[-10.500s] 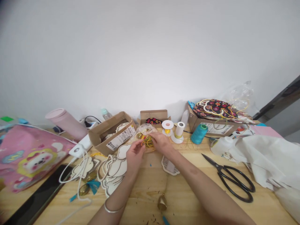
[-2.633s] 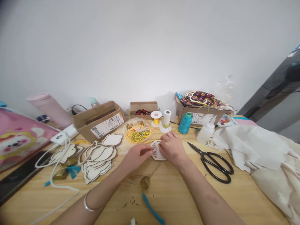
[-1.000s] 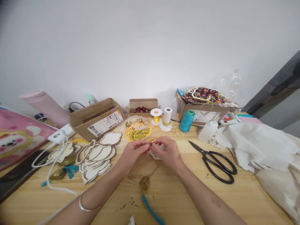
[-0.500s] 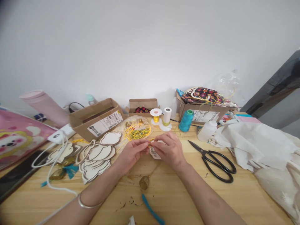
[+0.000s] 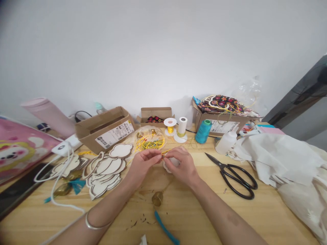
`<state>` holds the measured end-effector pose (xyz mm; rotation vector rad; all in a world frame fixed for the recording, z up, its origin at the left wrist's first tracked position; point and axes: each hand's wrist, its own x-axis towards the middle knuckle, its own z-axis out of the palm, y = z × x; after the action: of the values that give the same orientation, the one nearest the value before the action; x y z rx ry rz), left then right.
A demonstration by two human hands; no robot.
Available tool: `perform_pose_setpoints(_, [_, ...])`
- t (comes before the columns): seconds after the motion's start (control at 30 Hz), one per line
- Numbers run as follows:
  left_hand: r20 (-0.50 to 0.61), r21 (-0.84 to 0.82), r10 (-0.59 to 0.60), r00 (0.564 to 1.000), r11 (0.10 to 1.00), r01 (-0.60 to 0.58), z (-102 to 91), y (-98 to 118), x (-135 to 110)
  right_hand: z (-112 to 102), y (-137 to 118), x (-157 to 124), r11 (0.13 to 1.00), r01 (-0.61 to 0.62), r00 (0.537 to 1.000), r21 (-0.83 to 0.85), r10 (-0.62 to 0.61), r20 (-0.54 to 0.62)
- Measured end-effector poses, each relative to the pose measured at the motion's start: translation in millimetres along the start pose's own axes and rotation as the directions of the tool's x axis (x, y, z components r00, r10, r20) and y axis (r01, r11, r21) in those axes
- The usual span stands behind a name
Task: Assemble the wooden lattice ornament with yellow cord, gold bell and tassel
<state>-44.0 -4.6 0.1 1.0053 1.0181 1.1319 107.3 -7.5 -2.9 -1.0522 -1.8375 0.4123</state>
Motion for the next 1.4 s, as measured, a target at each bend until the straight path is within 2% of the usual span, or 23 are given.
perform_pose_setpoints(0.13, [0.0,-0.014,-0.008,1.0,1.0,0.008,0.1,0.4,-0.6,3.3,4.4,-2.4,0.999,-0.03,1.0,0.01,0.031,-0.007])
perform_pose_setpoints(0.23, [0.064,-0.037,-0.068,0.996,0.997,0.071,-0.9,-0.1,-1.3,1.2,12.3,-2.9,0.989,0.079,0.996,-0.127,-0.083,-0.033])
perform_pose_setpoints(0.33, [0.173,-0.081,-0.201,0.964,0.973,0.217,-1.7,0.6,-2.3,-4.7,15.2,-0.7,0.914,0.241,0.965,-0.326,-0.261,-0.019])
perform_pose_setpoints(0.43, [0.227,-0.18,-0.31,0.923,0.918,0.353,-2.4,3.8,-3.0,-10.8,9.8,3.1,0.806,0.352,0.923,-0.475,-0.383,0.034])
perform_pose_setpoints(0.53, [0.245,-0.241,-0.355,0.902,0.879,0.411,-4.0,6.1,-2.6,-13.1,4.9,4.6,0.732,0.418,0.893,-0.538,-0.441,0.094])
perform_pose_setpoints(0.67, [0.297,-0.217,-0.363,0.883,0.875,0.432,-6.5,2.5,-0.5,-11.8,9.6,1.9,0.723,0.445,0.887,-0.529,-0.439,0.145])
perform_pose_setpoints(0.77, [0.323,-0.211,-0.354,0.878,0.877,0.431,-7.7,-2.4,1.0,-10.8,13.2,0.9,0.734,0.442,0.888,-0.515,-0.44,0.135])
perform_pose_setpoints(0.9, [0.304,-0.213,-0.319,0.898,0.896,0.39,-7.5,-4.9,1.1,-10.5,10.8,2.4,0.746,0.438,0.89,-0.501,-0.437,0.127])
perform_pose_setpoints(1.27, [0.124,-0.048,-0.174,0.977,0.982,0.181,-3.0,-0.8,-2.8,-8.1,7.9,3.0,0.792,0.412,0.904,-0.45,-0.416,0.095])
perform_pose_setpoints(1.33, [0.109,-0.053,-0.152,0.982,0.986,0.159,-2.9,0.8,-2.8,-7.5,11.6,2.7,0.825,0.383,0.919,-0.417,-0.385,0.082])
perform_pose_setpoints(1.4, [0.103,-0.07,-0.151,0.983,0.985,0.159,-1.7,4.7,-3.8,-11.3,19.0,1.6,0.87,0.315,0.942,-0.38,-0.335,0.014])
